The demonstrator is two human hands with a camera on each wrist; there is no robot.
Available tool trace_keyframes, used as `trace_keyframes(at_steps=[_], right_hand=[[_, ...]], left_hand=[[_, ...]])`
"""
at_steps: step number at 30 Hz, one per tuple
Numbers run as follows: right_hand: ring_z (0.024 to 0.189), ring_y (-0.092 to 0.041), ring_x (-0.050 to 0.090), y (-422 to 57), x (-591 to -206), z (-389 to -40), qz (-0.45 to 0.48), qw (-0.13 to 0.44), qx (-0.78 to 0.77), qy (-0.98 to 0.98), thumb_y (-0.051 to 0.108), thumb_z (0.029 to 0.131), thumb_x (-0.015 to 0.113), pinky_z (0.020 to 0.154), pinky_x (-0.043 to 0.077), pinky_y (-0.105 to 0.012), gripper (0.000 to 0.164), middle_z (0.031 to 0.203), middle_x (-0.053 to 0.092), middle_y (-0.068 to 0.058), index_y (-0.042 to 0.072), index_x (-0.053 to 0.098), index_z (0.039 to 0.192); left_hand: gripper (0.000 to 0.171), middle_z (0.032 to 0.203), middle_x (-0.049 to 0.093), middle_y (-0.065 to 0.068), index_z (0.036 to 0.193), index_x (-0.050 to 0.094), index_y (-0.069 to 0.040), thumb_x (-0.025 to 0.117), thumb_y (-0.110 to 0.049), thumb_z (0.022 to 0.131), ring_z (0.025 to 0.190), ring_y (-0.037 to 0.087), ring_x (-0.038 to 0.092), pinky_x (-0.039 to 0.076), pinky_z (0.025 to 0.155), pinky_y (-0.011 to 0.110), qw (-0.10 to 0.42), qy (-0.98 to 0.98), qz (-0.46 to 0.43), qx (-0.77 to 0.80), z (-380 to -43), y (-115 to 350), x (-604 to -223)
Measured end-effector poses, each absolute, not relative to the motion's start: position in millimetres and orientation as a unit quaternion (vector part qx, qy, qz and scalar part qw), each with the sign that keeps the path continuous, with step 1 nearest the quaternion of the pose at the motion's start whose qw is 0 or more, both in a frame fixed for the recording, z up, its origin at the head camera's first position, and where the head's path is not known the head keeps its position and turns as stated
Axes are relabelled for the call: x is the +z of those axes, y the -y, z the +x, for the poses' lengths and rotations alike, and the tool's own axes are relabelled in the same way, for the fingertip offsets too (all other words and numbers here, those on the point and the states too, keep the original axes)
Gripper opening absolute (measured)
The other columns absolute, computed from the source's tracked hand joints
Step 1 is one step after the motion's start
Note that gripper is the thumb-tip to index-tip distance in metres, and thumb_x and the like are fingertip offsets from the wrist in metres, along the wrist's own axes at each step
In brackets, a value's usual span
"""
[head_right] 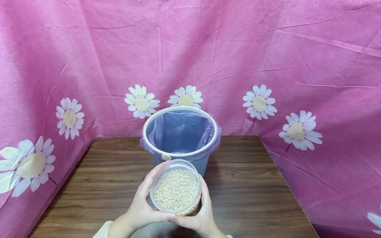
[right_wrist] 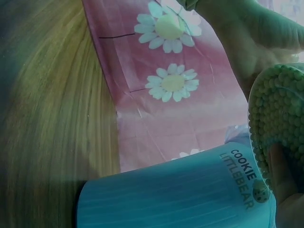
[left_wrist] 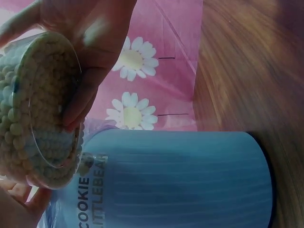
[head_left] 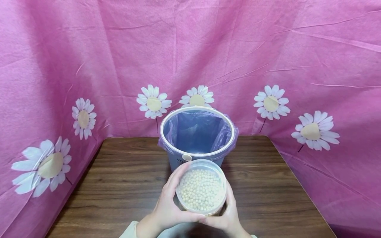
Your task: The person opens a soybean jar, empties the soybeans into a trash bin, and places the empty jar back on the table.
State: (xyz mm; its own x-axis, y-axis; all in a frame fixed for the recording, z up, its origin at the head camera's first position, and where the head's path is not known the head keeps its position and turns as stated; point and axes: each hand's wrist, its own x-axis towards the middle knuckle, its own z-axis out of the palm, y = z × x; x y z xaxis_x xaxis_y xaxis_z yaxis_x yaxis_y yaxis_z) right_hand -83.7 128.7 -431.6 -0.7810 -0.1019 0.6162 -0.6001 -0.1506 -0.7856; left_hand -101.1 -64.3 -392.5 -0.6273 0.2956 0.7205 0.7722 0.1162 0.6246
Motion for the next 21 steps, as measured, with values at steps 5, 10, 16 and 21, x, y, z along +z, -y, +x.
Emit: trace_keyframes(at_steps=[5, 10, 16, 21], right_hand=[[0.129, -0.014, 0.049, -128.8, -430.9, -86.7, 0.302, 0.192, 0.702, 0.616, 0.004, 0.06, 0.09, 0.108, 0.039, -0.019, 0.113, 0.148, 0.044, -0.018, -0.011, 0.023, 0.15], [0.131, -0.015, 0.048, -132.8, -428.6, -90.0, 0.31, 0.208, 0.705, 0.603, 0.002, 0.06, 0.089, 0.109, 0.039, -0.019, 0.112, 0.149, 0.041, -0.022, -0.013, 0.023, 0.149], [0.13, -0.013, 0.05, -141.5, -424.1, -89.6, 0.288, 0.218, 0.7, 0.616, -0.002, 0.057, 0.088, 0.108, 0.041, -0.018, 0.113, 0.148, 0.043, -0.02, -0.013, 0.025, 0.149], [0.128, -0.011, 0.051, -148.6, -416.6, -88.5, 0.257, 0.212, 0.701, 0.631, -0.007, 0.052, 0.087, 0.107, 0.042, -0.018, 0.115, 0.147, 0.045, -0.016, -0.009, 0.027, 0.15]], left_hand=[[0.116, 0.152, 0.042, 0.019, 0.15, 0.03, 0.005, 0.095, -0.031, 0.061, 0.134, 0.024, 0.048, 0.038, 0.113, 0.024, 0.22, 0.707, -0.374, -0.558, -99.8, 72.3, -391.1], [0.114, 0.148, 0.046, 0.019, 0.149, 0.033, 0.007, 0.095, -0.034, 0.062, 0.133, 0.019, 0.047, 0.036, 0.11, 0.019, 0.25, 0.714, -0.358, -0.547, -101.4, 85.0, -392.8], [0.113, 0.144, 0.049, 0.017, 0.149, 0.035, 0.005, 0.095, -0.03, 0.061, 0.131, 0.014, 0.048, 0.038, 0.108, 0.018, 0.251, 0.714, -0.322, -0.568, -101.3, 100.1, -397.4], [0.115, 0.144, 0.052, 0.008, 0.152, 0.033, -0.001, 0.093, -0.009, 0.055, 0.129, 0.008, 0.049, 0.036, 0.106, 0.016, 0.213, 0.728, -0.259, -0.598, -93.1, 110.8, -404.9]])
